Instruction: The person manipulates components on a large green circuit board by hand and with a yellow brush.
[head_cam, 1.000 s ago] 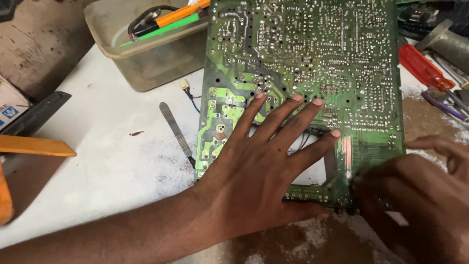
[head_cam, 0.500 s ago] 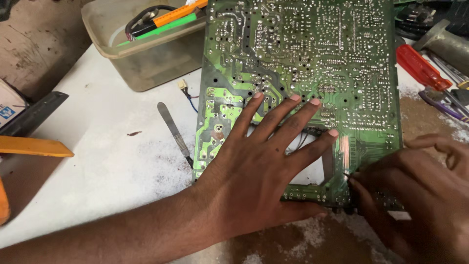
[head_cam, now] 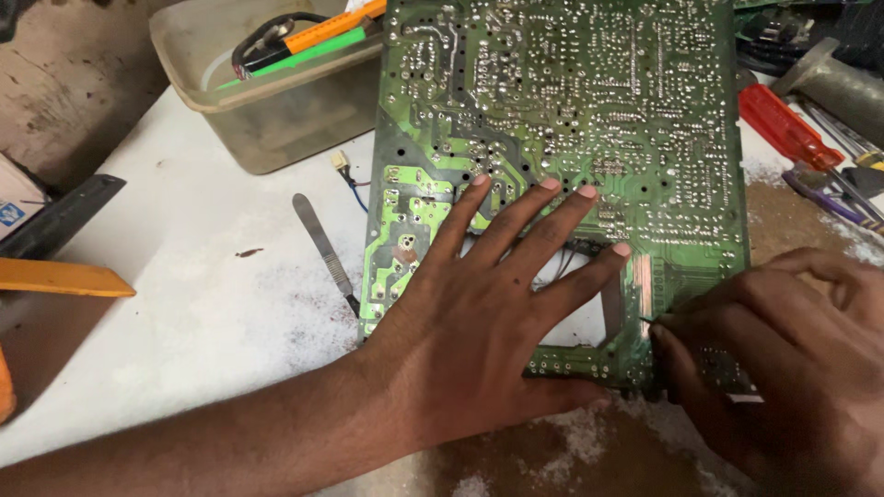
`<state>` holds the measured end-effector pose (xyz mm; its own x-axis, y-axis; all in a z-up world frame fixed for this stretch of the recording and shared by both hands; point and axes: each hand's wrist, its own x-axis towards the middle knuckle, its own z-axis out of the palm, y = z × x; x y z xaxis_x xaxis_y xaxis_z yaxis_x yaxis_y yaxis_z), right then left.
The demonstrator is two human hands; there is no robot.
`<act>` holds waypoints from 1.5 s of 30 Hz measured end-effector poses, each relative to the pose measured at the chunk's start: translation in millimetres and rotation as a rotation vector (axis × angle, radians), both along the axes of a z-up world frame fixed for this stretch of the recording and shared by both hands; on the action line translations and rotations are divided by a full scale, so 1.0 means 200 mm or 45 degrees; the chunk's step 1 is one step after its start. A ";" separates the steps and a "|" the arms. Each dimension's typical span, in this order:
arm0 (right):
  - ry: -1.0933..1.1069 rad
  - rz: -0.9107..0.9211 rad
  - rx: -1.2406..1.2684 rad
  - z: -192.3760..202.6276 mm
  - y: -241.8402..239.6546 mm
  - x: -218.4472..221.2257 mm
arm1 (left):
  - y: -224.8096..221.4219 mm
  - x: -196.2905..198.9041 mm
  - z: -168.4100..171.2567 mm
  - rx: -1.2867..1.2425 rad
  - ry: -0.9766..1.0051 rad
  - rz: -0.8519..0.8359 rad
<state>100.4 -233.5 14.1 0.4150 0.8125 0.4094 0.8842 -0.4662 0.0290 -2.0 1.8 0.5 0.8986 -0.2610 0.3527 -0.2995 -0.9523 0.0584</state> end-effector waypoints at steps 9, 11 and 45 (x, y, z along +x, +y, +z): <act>0.050 -0.011 0.065 0.01 0.03 -0.03 | -0.01 -0.01 0.00 0.029 -0.005 0.019; 0.071 0.006 0.112 -0.02 0.04 -0.06 | 0.00 0.00 0.00 0.009 0.009 0.010; 0.618 0.110 0.511 -0.09 -0.14 0.02 | 0.03 0.02 0.00 -0.083 -0.038 -0.072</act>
